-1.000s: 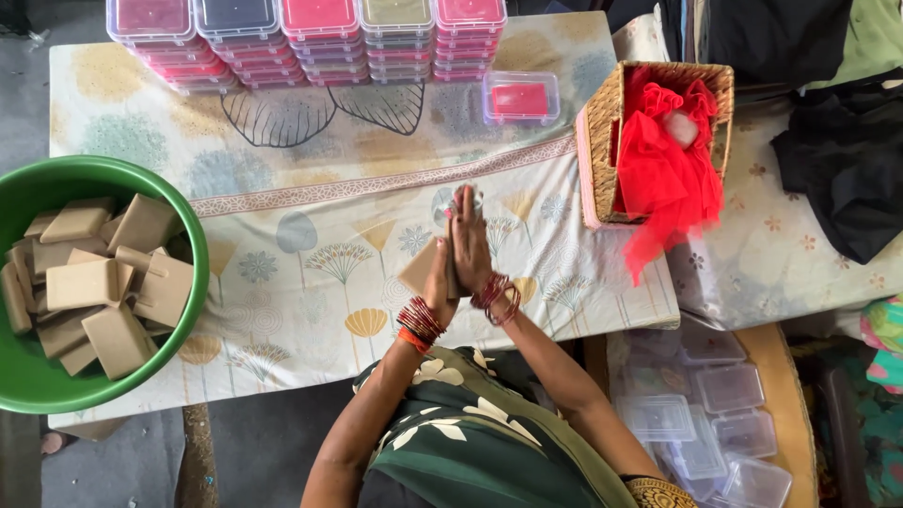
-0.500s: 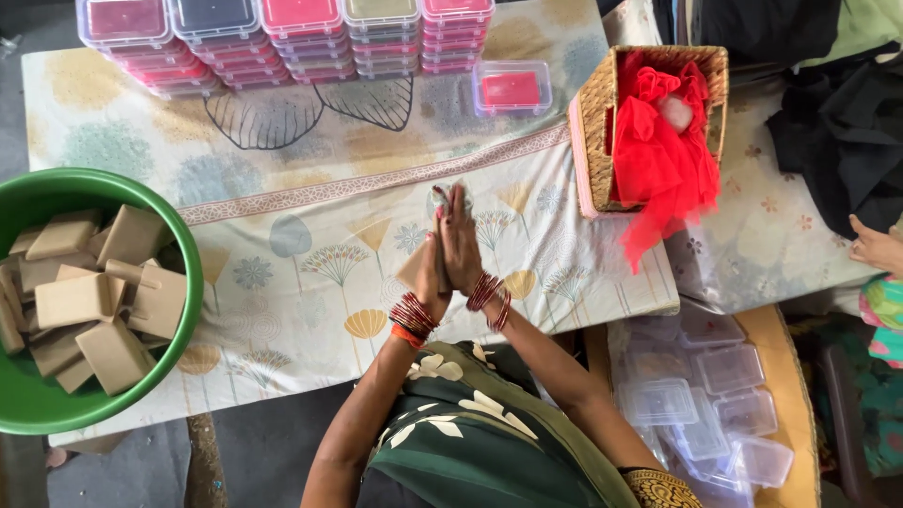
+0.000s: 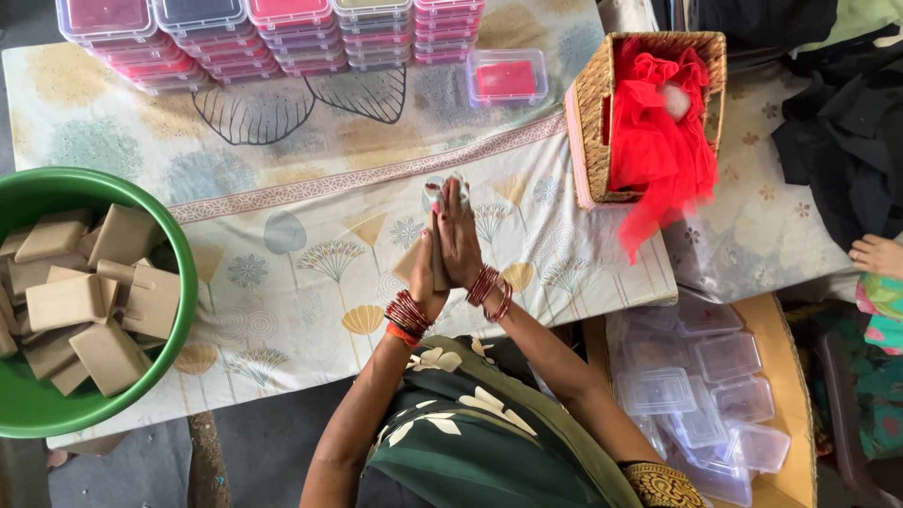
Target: The person is wrapping small rectangular blocks in fabric and placing them into containers or boxes.
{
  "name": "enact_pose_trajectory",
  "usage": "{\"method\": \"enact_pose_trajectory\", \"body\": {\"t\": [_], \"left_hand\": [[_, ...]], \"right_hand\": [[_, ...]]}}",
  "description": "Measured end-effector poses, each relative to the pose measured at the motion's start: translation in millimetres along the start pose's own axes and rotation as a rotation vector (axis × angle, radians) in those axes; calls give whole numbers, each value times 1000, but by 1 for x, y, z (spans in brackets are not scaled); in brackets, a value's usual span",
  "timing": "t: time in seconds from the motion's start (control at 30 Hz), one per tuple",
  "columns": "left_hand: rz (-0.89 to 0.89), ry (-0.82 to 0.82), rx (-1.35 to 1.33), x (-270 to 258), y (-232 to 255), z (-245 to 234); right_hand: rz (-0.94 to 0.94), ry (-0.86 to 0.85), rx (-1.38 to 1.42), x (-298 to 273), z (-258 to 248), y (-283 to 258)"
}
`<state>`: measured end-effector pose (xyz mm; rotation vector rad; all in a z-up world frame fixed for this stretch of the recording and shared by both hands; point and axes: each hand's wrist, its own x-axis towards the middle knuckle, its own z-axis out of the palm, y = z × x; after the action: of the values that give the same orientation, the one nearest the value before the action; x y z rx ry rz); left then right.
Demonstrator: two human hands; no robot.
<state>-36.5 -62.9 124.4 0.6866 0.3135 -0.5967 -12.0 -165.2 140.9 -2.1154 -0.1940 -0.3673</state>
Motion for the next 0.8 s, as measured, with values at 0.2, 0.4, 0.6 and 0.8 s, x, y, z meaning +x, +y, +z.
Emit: {"method": "enact_pose_trajectory", "body": {"t": [0.2, 0.4, 0.6, 0.8], "left_hand": [[186, -102, 79, 72, -52, -109], [119, -15, -20, 11, -17, -13], [154, -52, 46, 2, 9, 10], [114, 5, 64, -7, -4, 0]], "right_hand": [[-15, -106, -36, -43, 13, -33], [15, -81, 20, 2, 11, 11], [-135, -8, -167, -35, 26, 6], [-25, -133, -1, -28, 14, -47]]}}
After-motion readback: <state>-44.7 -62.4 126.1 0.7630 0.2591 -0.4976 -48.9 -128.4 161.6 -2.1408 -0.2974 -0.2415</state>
